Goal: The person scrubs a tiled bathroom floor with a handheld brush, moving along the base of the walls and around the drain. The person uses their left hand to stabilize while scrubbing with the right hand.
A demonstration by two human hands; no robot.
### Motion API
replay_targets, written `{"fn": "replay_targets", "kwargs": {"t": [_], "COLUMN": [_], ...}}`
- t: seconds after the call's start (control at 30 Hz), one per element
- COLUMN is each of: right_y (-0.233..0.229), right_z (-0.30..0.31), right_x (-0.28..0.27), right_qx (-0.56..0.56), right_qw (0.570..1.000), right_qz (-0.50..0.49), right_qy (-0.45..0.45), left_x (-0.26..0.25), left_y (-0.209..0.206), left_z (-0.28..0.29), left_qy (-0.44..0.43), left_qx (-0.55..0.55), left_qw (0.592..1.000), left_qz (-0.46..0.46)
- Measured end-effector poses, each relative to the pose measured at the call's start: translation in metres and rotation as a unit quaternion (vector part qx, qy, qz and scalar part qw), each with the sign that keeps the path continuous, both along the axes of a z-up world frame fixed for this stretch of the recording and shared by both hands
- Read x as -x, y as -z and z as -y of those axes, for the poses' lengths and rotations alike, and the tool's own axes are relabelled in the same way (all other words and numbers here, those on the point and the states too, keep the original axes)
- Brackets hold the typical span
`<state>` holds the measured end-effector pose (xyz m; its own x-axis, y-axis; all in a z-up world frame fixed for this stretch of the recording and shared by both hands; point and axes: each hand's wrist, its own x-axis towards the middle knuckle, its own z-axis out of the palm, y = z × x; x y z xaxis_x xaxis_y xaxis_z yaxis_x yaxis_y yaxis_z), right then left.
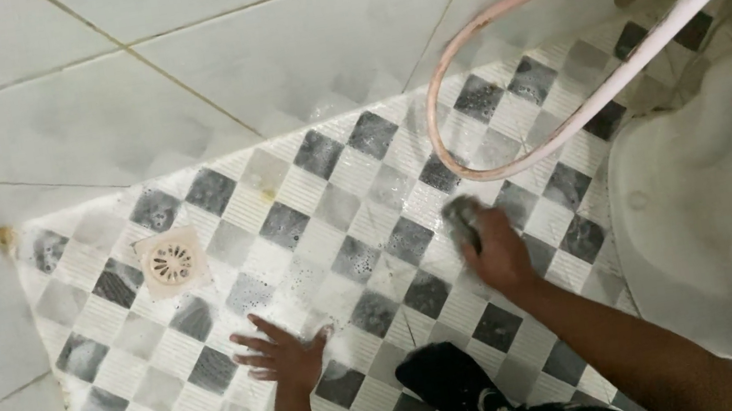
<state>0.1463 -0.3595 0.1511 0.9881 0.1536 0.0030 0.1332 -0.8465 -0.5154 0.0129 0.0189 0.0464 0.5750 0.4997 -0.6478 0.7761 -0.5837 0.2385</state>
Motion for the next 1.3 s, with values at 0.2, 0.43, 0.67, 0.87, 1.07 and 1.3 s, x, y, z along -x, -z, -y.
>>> {"fn": "replay_targets", "kwargs": {"t": [0.2,0.43,0.67,0.87,1.07,1.3], "right_y": [0.026,-0.025,0.051,0.021,-0.010,0.040], "right_z": [0.026,-0.079,-0.102,-0.082,-0.188,-0.118], "right_x": [0.029,-0.083,-0.002,-0.037,-0.062,0.006], "right_qx": [0.115,-0.023,0.022,0.141,0.103,0.138], "right_qw": [0.984,0.999,0.946,0.965,0.978,0.909], "right_qz": [-0.077,0.008,-0.017,-0.126,-0.028,-0.090], "right_qy": [-0.109,-0.039,-0.322,-0.181,-0.180,-0.383], "left_x": [0.024,0.038,0.012,0.011,0.013,0.009], "left_y": [-0.001,-0.011,-0.055,-0.066,-0.079,-0.081], "left_z": [0.004,0.000,-0.006,-0.009,-0.006,-0.015], "left_qy": [0.044,0.106,0.035,0.030,0.056,0.037], "left_qx": [-0.062,-0.025,0.102,0.124,0.055,0.103], "left_qw": [0.989,0.988,0.994,0.991,0.996,0.993], "left_qz": [0.126,0.109,0.013,0.028,0.032,0.033]}}
